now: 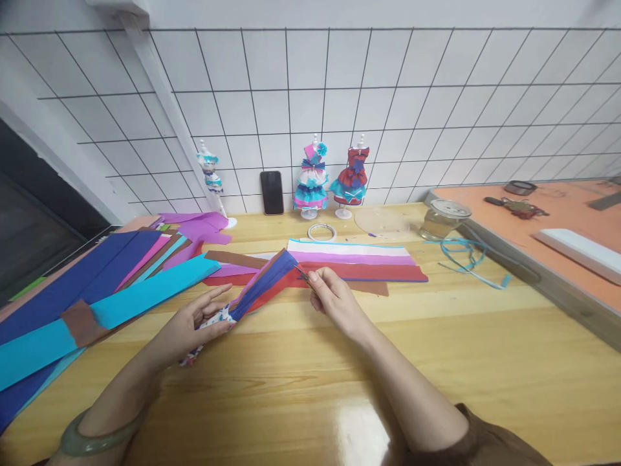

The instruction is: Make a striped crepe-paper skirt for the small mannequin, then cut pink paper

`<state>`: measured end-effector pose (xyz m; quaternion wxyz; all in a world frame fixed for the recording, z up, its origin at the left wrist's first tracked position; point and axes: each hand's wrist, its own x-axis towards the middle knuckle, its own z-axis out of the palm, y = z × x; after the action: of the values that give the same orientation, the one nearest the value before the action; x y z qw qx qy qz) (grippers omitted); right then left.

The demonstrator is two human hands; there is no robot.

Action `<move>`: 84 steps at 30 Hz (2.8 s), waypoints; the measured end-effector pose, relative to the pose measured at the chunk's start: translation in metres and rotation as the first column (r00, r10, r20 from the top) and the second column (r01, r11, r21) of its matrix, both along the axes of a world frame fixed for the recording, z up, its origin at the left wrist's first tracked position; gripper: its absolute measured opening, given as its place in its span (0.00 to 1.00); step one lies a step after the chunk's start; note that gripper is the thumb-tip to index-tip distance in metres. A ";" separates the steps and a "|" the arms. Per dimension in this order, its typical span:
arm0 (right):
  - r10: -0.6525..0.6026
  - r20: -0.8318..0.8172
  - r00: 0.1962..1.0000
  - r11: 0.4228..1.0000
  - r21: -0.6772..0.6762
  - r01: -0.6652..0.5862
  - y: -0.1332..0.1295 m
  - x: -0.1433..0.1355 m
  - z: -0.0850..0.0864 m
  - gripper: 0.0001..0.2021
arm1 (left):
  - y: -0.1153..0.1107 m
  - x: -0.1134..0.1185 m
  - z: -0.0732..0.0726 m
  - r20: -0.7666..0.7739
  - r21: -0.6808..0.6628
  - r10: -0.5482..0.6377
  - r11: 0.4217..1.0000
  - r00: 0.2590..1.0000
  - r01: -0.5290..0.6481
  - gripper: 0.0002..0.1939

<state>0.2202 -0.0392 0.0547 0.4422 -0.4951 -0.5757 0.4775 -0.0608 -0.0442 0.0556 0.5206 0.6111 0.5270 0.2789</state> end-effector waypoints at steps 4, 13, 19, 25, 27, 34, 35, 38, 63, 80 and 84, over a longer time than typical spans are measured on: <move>0.007 0.001 1.000 1.000 -0.020 -0.007 -0.002 0.000 0.001 0.17 | -0.003 0.002 0.004 -0.055 -0.021 0.000 1.000 0.998 -0.001 0.43; 0.008 -0.005 1.000 0.998 -0.058 -0.009 -0.002 -0.002 0.004 0.18 | -0.002 0.002 0.002 -0.094 0.050 0.006 0.999 0.996 -0.001 0.42; -0.016 0.013 1.000 1.000 -0.020 0.016 -0.003 -0.003 0.001 0.17 | -0.002 0.003 0.002 -0.108 0.052 0.016 0.999 0.994 -0.011 0.42; -0.035 -0.030 0.999 0.999 0.030 0.036 0.000 -0.006 -0.003 0.16 | -0.004 0.005 0.004 -0.125 0.045 0.025 0.999 0.992 -0.019 0.42; -0.037 -0.043 0.998 0.998 0.042 0.039 0.001 -0.006 -0.005 0.16 | -0.005 0.007 0.006 -0.155 0.035 0.030 0.999 0.988 -0.025 0.42; -0.088 0.003 0.996 0.994 0.066 0.087 0.001 -0.005 -0.007 0.18 | -0.002 0.005 0.001 -0.122 0.067 0.023 0.998 0.992 -0.015 0.42; -0.088 0.002 0.996 0.994 0.066 0.088 0.001 -0.005 -0.007 0.18 | -0.001 0.004 0.000 -0.119 0.067 0.020 0.998 0.993 -0.012 0.42; -0.093 -0.007 0.996 0.993 0.069 0.093 0.001 -0.005 -0.007 0.18 | 0.000 0.004 -0.002 -0.128 0.055 0.011 0.999 0.992 -0.004 0.42; -0.136 -0.052 0.989 0.988 0.061 0.139 0.005 -0.006 -0.011 0.19 | 0.000 0.009 -0.002 -0.029 -0.001 0.067 0.998 0.997 -0.067 0.45; -0.126 -0.087 0.988 0.990 0.056 0.131 0.003 -0.007 -0.010 0.17 | 0.000 0.009 0.000 -0.071 0.047 0.106 0.994 0.992 -0.103 0.44; -0.085 -0.098 0.991 0.995 0.049 0.090 0.001 -0.008 -0.009 0.16 | 0.000 0.009 0.001 -0.095 0.062 0.097 0.994 0.991 -0.091 0.44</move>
<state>0.2126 -0.0382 0.0454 0.5031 -0.4843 -0.5440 0.4652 -0.0518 -0.0442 0.0563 0.4625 0.6134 0.5718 0.2878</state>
